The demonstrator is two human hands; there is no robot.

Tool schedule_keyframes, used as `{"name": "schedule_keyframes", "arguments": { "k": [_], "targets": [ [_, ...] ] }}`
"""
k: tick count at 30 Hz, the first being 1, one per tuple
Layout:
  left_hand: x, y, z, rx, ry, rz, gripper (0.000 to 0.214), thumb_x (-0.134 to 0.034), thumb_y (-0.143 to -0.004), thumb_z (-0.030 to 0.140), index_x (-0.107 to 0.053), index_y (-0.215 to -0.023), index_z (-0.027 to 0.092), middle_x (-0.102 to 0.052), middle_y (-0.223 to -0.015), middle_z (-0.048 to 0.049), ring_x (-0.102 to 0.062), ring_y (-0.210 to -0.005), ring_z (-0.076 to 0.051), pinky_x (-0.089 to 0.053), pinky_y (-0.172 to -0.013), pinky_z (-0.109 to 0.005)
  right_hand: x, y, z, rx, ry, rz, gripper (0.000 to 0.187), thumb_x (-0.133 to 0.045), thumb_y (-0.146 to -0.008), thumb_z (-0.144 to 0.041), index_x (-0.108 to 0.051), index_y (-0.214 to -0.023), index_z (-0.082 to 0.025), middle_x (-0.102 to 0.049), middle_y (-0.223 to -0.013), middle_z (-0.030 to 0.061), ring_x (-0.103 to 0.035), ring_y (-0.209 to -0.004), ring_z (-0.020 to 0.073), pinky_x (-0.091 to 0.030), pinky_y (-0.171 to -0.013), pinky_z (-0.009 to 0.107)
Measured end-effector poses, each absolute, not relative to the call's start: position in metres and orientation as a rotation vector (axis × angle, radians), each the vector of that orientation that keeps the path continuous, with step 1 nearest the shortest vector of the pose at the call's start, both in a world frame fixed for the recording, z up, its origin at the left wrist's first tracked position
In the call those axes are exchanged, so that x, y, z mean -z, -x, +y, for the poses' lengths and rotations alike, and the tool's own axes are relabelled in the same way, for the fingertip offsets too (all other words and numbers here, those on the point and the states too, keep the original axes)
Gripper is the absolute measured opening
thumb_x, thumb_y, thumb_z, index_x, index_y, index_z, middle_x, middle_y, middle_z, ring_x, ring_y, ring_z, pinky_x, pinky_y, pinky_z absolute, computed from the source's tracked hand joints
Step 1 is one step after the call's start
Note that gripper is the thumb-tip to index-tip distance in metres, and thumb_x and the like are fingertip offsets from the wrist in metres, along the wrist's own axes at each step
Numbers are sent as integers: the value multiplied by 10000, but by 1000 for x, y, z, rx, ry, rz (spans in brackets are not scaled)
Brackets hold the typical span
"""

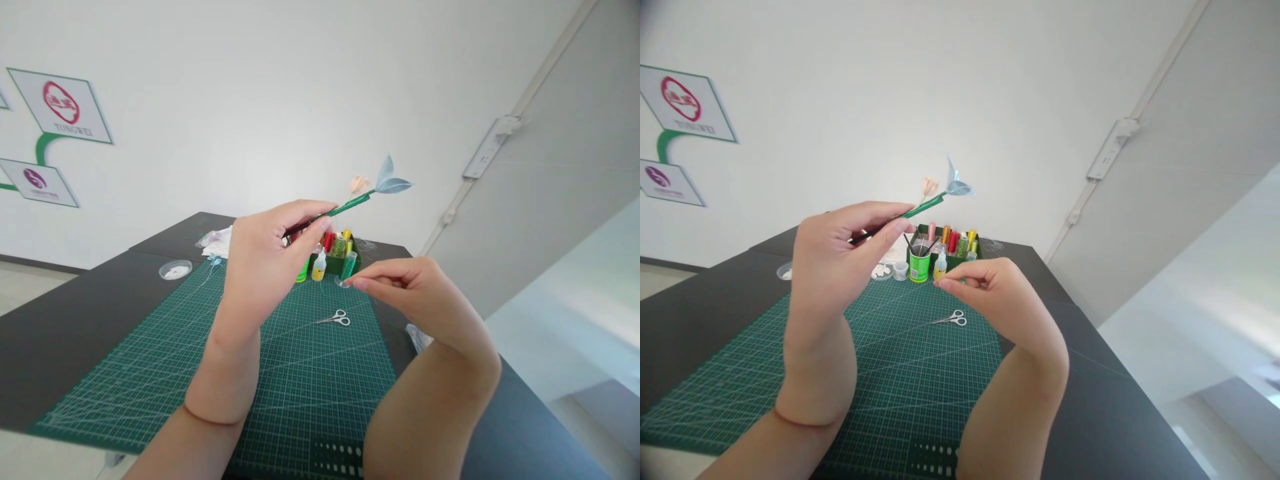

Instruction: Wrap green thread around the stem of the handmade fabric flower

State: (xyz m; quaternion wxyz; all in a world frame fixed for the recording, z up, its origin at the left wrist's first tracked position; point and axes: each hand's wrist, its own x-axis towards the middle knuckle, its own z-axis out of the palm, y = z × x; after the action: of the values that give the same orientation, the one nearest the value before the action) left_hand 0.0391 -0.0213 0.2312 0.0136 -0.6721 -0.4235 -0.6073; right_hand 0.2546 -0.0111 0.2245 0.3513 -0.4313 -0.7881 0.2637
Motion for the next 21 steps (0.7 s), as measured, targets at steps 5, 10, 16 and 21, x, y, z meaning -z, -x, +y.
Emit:
{"name": "schedule_keyframes", "arguments": {
  "k": [5, 10, 16, 21],
  "targets": [
    [-232, -35, -17, 1827, 2084, -1399, 187, -665, -937, 319, -821, -1041, 321, -811, -949, 41, -697, -763, -135, -502, -631, -232, -225, -264, -19, -804, 1121, -2218, 303, -695, -889, -470, -846, -855, -209, -675, -613, 26, -437, -531, 100, -312, -473, 248],
    [-232, -32, -13, 1756, 2203, -1421, 204, -657, -934, 299, -825, -1048, 283, -818, -981, 12, -701, -767, -148, -486, -651, -254, -228, -272, -33, -860, 848, -2306, 235, -708, -912, -374, -847, -875, -189, -722, -642, 48, -481, -487, 90, -319, -427, 232],
    [-233, -32, -14, 1472, 2415, -1462, 212, -646, -940, 298, -825, -1052, 295, -820, -973, 17, -680, -713, -145, -419, -610, -269, -233, -277, -44, -722, 380, -2243, 154, -726, -930, -215, -837, -1027, -256, -722, -612, 15, -508, -452, 77, -336, -412, 215],
    [-234, -35, -19, 1085, 2677, -1365, 190, -650, -943, 268, -827, -998, 305, -810, -865, 51, -677, -690, -133, -401, -606, -260, -227, -274, -48, -653, 210, -1982, 210, -727, -935, -284, -820, -1123, -299, -703, -605, 8, -498, -422, 89, -338, -363, 228]
  ]
}}
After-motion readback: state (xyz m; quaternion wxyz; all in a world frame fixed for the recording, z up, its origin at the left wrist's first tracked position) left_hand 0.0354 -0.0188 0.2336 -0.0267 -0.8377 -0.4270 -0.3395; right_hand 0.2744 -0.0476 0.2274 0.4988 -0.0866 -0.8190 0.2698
